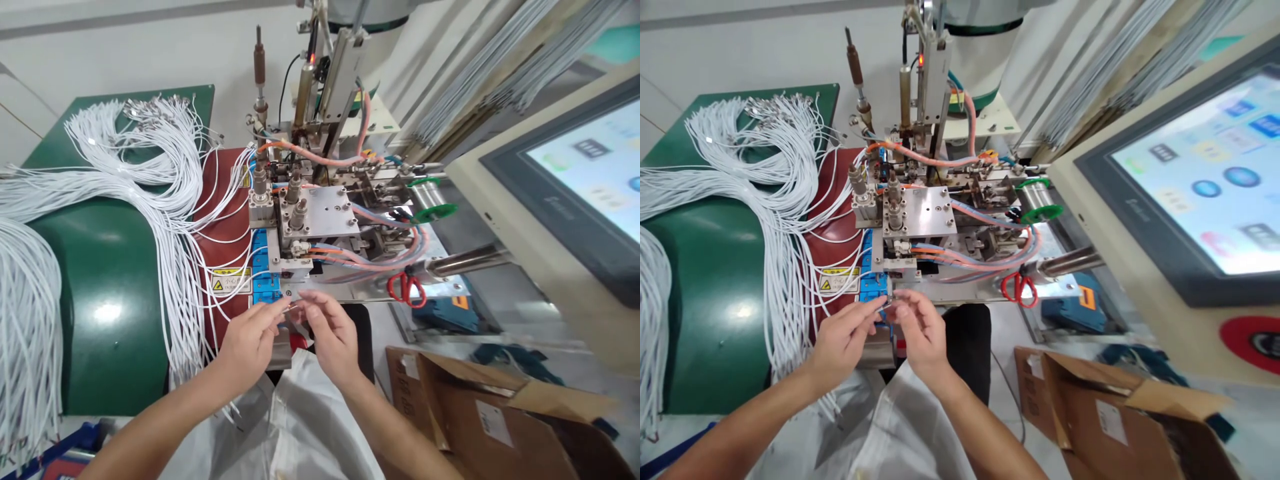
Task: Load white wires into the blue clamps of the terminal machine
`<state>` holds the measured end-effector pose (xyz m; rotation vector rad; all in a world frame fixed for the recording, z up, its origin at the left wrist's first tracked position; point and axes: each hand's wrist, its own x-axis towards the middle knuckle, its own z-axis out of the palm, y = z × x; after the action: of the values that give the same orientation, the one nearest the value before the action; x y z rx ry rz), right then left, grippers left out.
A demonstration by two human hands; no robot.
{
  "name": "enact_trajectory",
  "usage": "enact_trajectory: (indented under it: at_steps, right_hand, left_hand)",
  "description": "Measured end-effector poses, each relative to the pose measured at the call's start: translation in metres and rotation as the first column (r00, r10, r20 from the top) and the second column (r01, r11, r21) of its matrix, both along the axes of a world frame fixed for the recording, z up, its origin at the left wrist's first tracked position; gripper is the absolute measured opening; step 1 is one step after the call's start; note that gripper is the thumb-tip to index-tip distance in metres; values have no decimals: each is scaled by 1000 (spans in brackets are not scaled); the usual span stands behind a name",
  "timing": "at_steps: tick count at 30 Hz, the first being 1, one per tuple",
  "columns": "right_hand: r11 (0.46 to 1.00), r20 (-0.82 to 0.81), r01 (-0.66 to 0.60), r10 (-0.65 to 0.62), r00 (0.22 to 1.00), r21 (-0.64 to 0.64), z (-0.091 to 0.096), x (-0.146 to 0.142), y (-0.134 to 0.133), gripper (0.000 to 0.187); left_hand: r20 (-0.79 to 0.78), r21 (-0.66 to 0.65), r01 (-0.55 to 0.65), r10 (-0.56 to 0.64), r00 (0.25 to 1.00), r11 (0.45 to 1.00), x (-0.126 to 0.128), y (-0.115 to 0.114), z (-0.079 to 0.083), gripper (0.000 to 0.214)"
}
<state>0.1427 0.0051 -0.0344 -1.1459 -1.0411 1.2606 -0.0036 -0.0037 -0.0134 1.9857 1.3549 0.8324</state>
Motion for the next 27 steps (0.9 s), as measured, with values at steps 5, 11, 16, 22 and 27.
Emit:
enact_trajectory:
  at_steps: [5,11,16,22,27]
  right_hand:
    - [996,150,28,-41,988,90,-2,-4,-2,10]
    - [974,352,-37,-45,935,221,10,-4,3,10]
    - [980,251,-26,-25,968,195,7,-7,2,10]
    - [981,292,-51,-6,956,188,7,-7,5,9]
    - [977,341,-56,-17,940,204,9,-8,5,11]
  left_hand:
    - [70,-19,-104,105,992,994,0,1,-3,27]
    - [42,80,-133,129,991,988,2,-1,-5,20]
    - [186,-263,-215,268,945,940,2,1,0,15]
    - [243,-438,-161,289,926,884,2,4,3,17]
    - [291,-474,-140,305,907,869,3,5,5,16]
